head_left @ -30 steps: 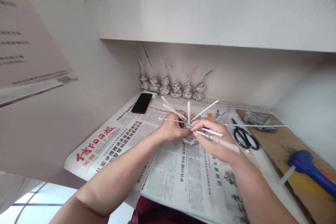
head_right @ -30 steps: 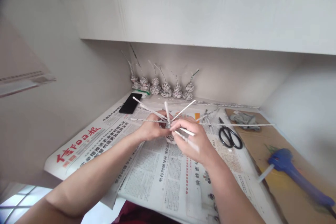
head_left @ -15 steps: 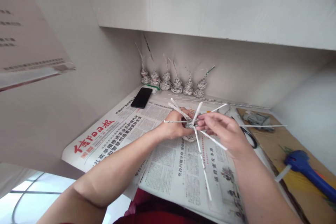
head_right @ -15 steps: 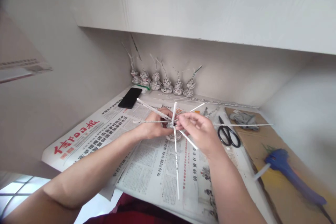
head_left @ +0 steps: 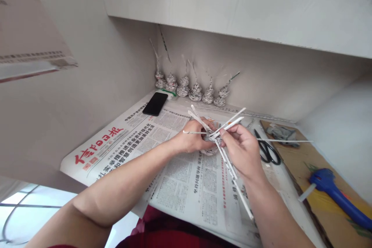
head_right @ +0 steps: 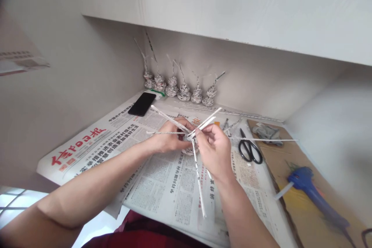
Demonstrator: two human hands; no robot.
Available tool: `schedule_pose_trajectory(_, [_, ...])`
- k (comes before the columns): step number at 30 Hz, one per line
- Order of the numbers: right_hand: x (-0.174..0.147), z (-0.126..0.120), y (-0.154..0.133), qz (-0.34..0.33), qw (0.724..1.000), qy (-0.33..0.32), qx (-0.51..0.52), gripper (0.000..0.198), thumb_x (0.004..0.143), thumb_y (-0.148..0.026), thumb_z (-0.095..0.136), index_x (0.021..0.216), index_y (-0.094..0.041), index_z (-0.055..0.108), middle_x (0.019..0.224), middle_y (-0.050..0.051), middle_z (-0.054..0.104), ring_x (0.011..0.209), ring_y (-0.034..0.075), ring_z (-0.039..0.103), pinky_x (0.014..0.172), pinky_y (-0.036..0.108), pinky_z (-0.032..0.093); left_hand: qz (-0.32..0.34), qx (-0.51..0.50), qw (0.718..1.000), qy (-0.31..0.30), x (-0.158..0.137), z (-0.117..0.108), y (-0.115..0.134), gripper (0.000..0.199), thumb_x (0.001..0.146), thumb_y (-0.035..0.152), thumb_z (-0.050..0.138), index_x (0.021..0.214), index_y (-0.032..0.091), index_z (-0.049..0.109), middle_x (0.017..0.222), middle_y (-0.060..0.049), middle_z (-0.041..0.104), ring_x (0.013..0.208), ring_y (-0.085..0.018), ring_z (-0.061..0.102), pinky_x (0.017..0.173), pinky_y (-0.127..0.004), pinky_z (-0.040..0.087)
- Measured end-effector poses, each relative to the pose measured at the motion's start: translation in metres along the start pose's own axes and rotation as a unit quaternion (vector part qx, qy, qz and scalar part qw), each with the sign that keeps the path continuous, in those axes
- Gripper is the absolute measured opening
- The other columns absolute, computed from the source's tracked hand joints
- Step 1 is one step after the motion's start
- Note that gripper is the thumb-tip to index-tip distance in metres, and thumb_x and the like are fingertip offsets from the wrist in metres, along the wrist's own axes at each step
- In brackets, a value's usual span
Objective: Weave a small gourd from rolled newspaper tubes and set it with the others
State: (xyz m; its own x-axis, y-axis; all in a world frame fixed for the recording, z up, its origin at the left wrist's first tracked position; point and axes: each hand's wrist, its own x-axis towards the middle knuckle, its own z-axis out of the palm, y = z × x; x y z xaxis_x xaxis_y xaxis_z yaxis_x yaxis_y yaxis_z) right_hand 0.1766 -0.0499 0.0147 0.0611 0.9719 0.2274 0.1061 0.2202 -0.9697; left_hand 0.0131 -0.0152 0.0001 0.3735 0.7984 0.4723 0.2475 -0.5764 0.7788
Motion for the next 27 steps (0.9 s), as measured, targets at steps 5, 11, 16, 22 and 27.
schedule_pose_trajectory(5, [0.000,0.004,0.005,0.030,0.993,-0.028,0.112,0.029,0.080,-0.044,0.078,0.088,-0.022,0.061,0.067,-0.003,0.065,0.053,0.009,0.056,0.049,0.019,0.047,-0.006,-0.004,1.000,-0.011,-0.001,0.000,0.000,0.023,0.067,0.020,0.079,0.087,0.015,0.069,0.086,-0.004,0.067,0.074,-0.014,0.062,0.067,-0.025,0.048])
schedule_pose_trajectory(11, [0.007,0.001,0.010,0.074,0.985,-0.001,0.153,0.036,0.075,-0.049,0.081,0.081,-0.020,0.060,0.064,-0.003,0.066,0.042,0.007,0.053,0.034,0.015,0.032,-0.013,-0.015,0.999,-0.026,-0.002,0.000,-0.001,0.025,0.066,0.020,0.079,0.087,0.014,0.067,0.085,-0.002,0.065,0.071,-0.012,0.059,0.065,-0.024,0.046])
schedule_pose_trajectory(16, [0.005,0.004,0.001,0.049,0.983,0.025,0.173,0.035,0.075,-0.048,0.081,0.079,-0.017,0.066,0.074,0.000,0.070,0.047,0.004,0.052,0.039,0.013,0.039,-0.023,-0.008,0.999,-0.033,-0.001,-0.002,-0.002,0.031,0.064,0.020,0.082,0.090,0.014,0.068,0.086,-0.002,0.065,0.071,-0.013,0.059,0.065,-0.024,0.046])
schedule_pose_trajectory(22, [0.000,0.004,-0.004,0.031,0.992,0.019,0.121,0.030,0.077,-0.040,0.081,0.086,-0.020,0.060,0.055,-0.006,0.062,0.042,0.006,0.050,0.038,0.013,0.037,-0.001,-0.012,0.999,-0.037,-0.002,-0.001,-0.007,0.029,0.068,0.023,0.079,0.094,0.015,0.068,0.090,-0.002,0.067,0.075,-0.014,0.062,0.069,-0.025,0.048])
schedule_pose_trajectory(27, [0.001,0.004,-0.004,-0.004,0.995,0.036,0.091,0.030,0.078,-0.033,0.080,0.090,-0.024,0.054,0.053,-0.009,0.061,0.041,0.009,0.051,0.039,0.016,0.040,-0.007,-0.004,0.999,-0.031,-0.002,0.000,-0.006,0.033,0.066,0.025,0.081,0.095,0.015,0.069,0.090,-0.002,0.067,0.074,-0.014,0.063,0.067,-0.025,0.048])
